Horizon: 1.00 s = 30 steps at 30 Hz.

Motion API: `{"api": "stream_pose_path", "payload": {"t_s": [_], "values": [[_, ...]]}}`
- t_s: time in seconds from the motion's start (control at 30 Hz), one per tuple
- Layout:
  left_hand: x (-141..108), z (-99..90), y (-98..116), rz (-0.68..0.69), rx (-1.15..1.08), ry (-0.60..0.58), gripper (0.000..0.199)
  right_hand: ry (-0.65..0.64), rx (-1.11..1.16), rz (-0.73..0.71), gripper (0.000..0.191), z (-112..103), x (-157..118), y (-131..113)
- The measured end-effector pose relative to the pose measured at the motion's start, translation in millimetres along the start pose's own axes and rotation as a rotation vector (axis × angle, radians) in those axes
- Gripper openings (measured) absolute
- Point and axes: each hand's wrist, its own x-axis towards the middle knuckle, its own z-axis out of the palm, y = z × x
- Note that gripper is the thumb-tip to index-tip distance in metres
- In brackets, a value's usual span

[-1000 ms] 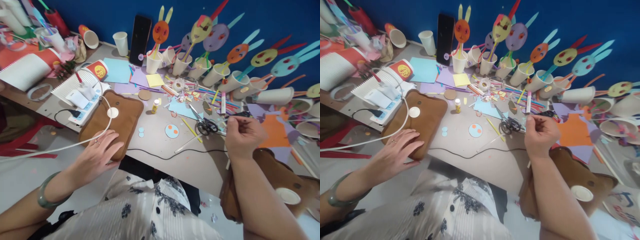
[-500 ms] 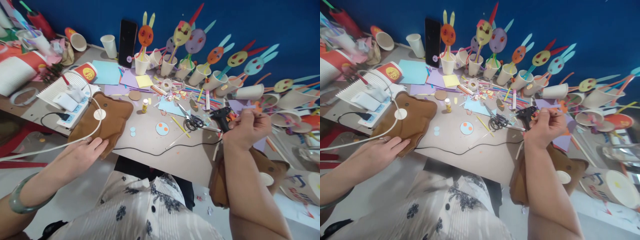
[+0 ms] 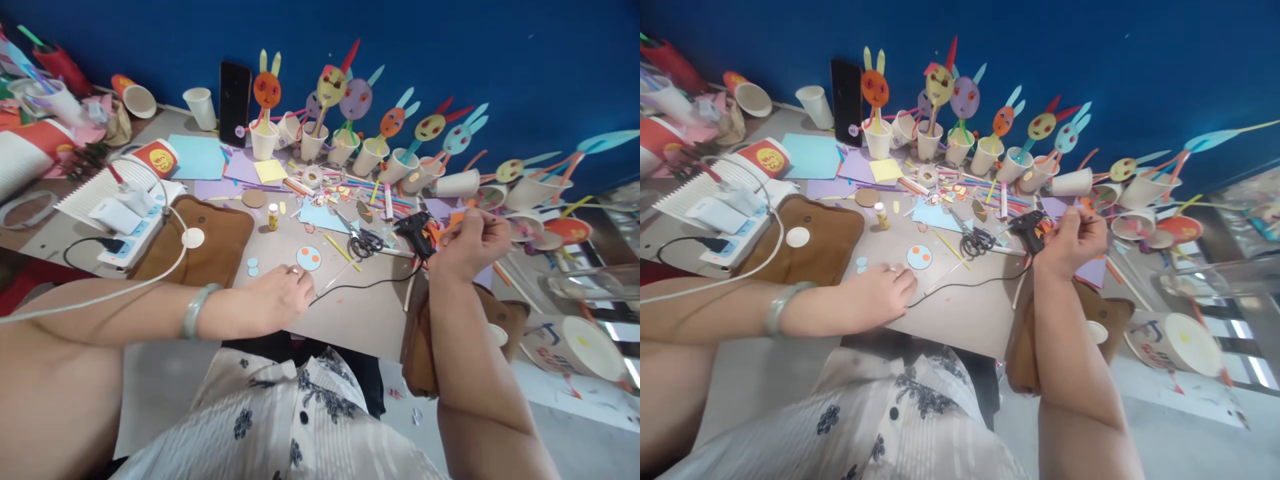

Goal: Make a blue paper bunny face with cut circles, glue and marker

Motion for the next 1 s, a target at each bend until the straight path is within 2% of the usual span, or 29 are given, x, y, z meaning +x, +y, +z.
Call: {"api": "stream_pose_path", "payload": {"t_s": [0.1,0.17,0.27,0.4,0.6,0.83,1.0], "values": [[24,17.5,-4,0.007,0.063,0.080,0.040,0.042,0.005,-0.005,0.024,-4,7,-3],[31,27.0,-7,-0.014,0.055,0.073,0.052,0.055,0.000,-0.027,0.023,-11,14,-6],[32,37.3,-11,-0.034,-0.004,0.044,0.064,0.082,0.028,-0.018,0.020,-24,26,-10],[25,49.9,-11,-0.062,-0.051,0.093,0.073,0.064,0.084,0.065,0.018,-32,28,-19],[22,59.6,-10,-0.073,-0.105,0.102,0.077,-0.056,0.166,0.163,0.022,-21,1,-33],[32,55.1,-9,-0.087,-0.114,0.136,0.072,-0.113,0.094,0.157,0.028,-12,-15,-24],[38,54.8,-9,-0.062,-0.112,0.171,0.069,-0.124,0.086,0.216,0.036,-7,-20,-20]]}}
